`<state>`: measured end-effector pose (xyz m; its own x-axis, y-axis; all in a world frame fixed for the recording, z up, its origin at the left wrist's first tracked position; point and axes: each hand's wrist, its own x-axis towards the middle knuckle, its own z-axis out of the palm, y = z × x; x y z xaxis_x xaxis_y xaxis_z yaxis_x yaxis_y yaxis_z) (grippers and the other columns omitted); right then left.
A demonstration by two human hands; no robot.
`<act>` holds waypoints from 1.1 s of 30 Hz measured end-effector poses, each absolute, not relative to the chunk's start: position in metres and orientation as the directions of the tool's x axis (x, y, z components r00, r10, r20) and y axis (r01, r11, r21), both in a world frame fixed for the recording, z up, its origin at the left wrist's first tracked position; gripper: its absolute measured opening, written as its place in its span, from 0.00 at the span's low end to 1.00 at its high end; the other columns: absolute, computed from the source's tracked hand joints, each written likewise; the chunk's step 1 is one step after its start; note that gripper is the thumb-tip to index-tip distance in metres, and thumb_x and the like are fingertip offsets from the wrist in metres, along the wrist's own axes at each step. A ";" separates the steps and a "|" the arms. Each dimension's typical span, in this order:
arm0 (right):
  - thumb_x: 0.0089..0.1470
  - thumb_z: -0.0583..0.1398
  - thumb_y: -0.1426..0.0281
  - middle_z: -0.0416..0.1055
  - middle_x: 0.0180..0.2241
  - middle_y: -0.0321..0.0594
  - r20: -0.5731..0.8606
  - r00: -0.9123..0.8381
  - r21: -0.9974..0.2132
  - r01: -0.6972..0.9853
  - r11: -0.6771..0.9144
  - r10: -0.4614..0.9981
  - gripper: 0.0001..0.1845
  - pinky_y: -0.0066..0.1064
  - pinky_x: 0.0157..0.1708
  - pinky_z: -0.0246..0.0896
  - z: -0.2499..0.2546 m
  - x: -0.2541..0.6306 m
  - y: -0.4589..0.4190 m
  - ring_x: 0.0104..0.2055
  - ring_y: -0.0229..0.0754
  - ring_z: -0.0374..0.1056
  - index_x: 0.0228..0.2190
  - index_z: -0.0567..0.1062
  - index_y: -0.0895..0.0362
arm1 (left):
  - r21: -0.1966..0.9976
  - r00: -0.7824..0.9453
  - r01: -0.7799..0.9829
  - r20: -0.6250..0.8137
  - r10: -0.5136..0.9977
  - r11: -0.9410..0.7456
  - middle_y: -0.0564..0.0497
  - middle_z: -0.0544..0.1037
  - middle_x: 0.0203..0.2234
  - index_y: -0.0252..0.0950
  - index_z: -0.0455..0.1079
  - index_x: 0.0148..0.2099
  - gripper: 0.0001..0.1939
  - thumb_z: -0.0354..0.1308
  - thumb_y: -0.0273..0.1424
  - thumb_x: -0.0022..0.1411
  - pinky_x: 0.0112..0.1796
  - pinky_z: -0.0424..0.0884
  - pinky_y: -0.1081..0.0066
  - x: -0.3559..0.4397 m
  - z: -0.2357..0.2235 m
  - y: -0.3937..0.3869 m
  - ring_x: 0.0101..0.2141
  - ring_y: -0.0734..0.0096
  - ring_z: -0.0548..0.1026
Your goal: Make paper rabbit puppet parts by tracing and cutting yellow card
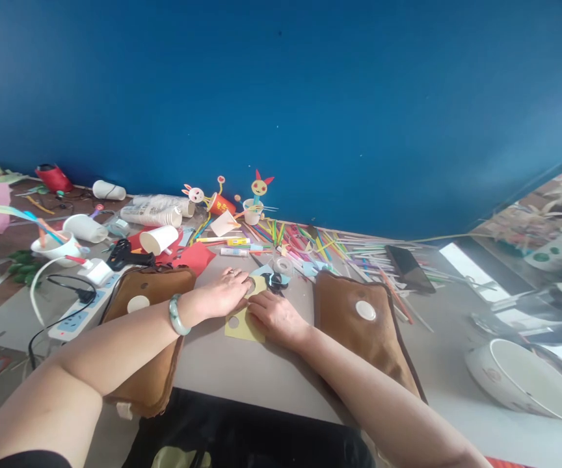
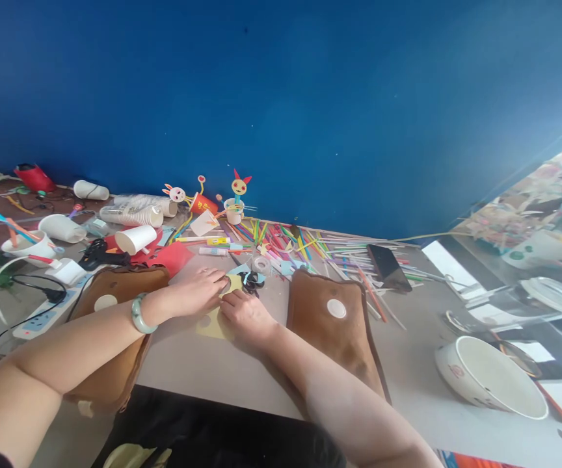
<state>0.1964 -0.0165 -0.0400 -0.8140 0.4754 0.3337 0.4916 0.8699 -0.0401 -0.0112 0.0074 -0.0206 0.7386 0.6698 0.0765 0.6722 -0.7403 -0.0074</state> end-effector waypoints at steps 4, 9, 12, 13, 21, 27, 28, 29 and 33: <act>0.63 0.56 0.76 0.74 0.32 0.42 0.399 -0.793 -0.053 0.481 0.875 0.460 0.08 0.33 0.35 0.59 -0.041 0.197 -0.016 0.35 0.43 0.66 0.32 0.73 0.56 | -0.020 0.725 0.686 0.095 0.682 -0.727 0.40 0.75 0.44 0.33 0.71 0.47 0.10 0.49 0.27 0.71 0.51 0.64 0.56 -0.007 -0.013 0.002 0.50 0.53 0.70; 0.65 0.57 0.73 0.76 0.30 0.40 0.548 -0.700 -0.068 0.508 0.859 0.457 0.10 0.37 0.39 0.57 -0.029 0.201 -0.014 0.34 0.42 0.68 0.29 0.72 0.55 | -0.042 0.752 0.658 0.092 0.652 -0.752 0.41 0.75 0.38 0.33 0.72 0.36 0.09 0.50 0.22 0.64 0.50 0.63 0.55 0.000 0.002 -0.005 0.45 0.53 0.71; 0.64 0.58 0.73 0.77 0.30 0.39 0.634 -0.581 -0.101 0.592 0.800 0.511 0.10 0.38 0.42 0.55 -0.018 0.207 -0.011 0.34 0.41 0.70 0.29 0.72 0.55 | 0.018 0.760 0.647 0.063 0.647 -0.762 0.43 0.76 0.35 0.34 0.73 0.34 0.12 0.49 0.22 0.66 0.47 0.65 0.56 0.002 0.005 -0.007 0.38 0.59 0.73; 0.64 0.58 0.73 0.77 0.30 0.39 0.652 -0.545 -0.112 0.620 0.777 0.528 0.10 0.38 0.43 0.55 -0.015 0.209 -0.008 0.34 0.41 0.70 0.29 0.72 0.55 | 0.029 0.757 0.651 0.049 0.651 -0.759 0.43 0.77 0.34 0.34 0.73 0.34 0.13 0.48 0.22 0.66 0.45 0.66 0.57 0.003 0.005 -0.008 0.36 0.60 0.73; 0.62 0.58 0.66 0.78 0.36 0.44 0.537 -0.286 -0.189 0.876 0.443 0.794 0.09 0.41 0.44 0.52 -0.023 0.243 0.029 0.42 0.51 0.69 0.38 0.78 0.55 | -0.033 0.787 0.616 0.006 0.617 -0.787 0.41 0.75 0.32 0.32 0.74 0.33 0.13 0.49 0.22 0.66 0.34 0.67 0.60 0.003 -0.008 -0.013 0.32 0.59 0.73; 0.59 0.59 0.67 0.77 0.37 0.44 0.307 -0.260 -0.285 0.893 0.349 0.915 0.14 0.41 0.43 0.54 -0.029 0.257 0.043 0.43 0.51 0.70 0.45 0.80 0.53 | 0.026 0.801 0.597 0.034 0.598 -0.802 0.42 0.73 0.36 0.33 0.72 0.34 0.09 0.54 0.28 0.66 0.42 0.70 0.60 0.001 -0.013 -0.014 0.40 0.57 0.72; 0.59 0.59 0.68 0.77 0.37 0.44 0.293 -0.275 -0.278 0.892 0.356 0.916 0.15 0.41 0.43 0.55 -0.030 0.257 0.044 0.43 0.51 0.70 0.46 0.80 0.53 | 0.039 0.802 0.595 0.038 0.596 -0.803 0.42 0.73 0.38 0.33 0.73 0.36 0.07 0.55 0.29 0.65 0.44 0.70 0.60 0.002 -0.013 -0.015 0.42 0.57 0.72; 0.59 0.59 0.68 0.77 0.37 0.44 0.284 -0.287 -0.267 0.893 0.362 0.915 0.15 0.41 0.44 0.55 -0.031 0.256 0.043 0.44 0.52 0.70 0.46 0.81 0.53 | 0.051 0.803 0.592 0.040 0.594 -0.804 0.42 0.73 0.39 0.33 0.73 0.38 0.06 0.56 0.29 0.65 0.45 0.70 0.60 0.002 -0.012 -0.015 0.44 0.56 0.72; 0.59 0.59 0.69 0.77 0.37 0.45 0.265 -0.297 -0.252 0.897 0.363 0.917 0.15 0.41 0.44 0.56 -0.035 0.255 0.043 0.43 0.51 0.70 0.46 0.80 0.53 | 0.091 0.795 0.602 0.023 0.606 -0.794 0.42 0.71 0.44 0.34 0.73 0.44 0.08 0.57 0.31 0.65 0.48 0.69 0.60 0.002 -0.010 -0.018 0.48 0.55 0.71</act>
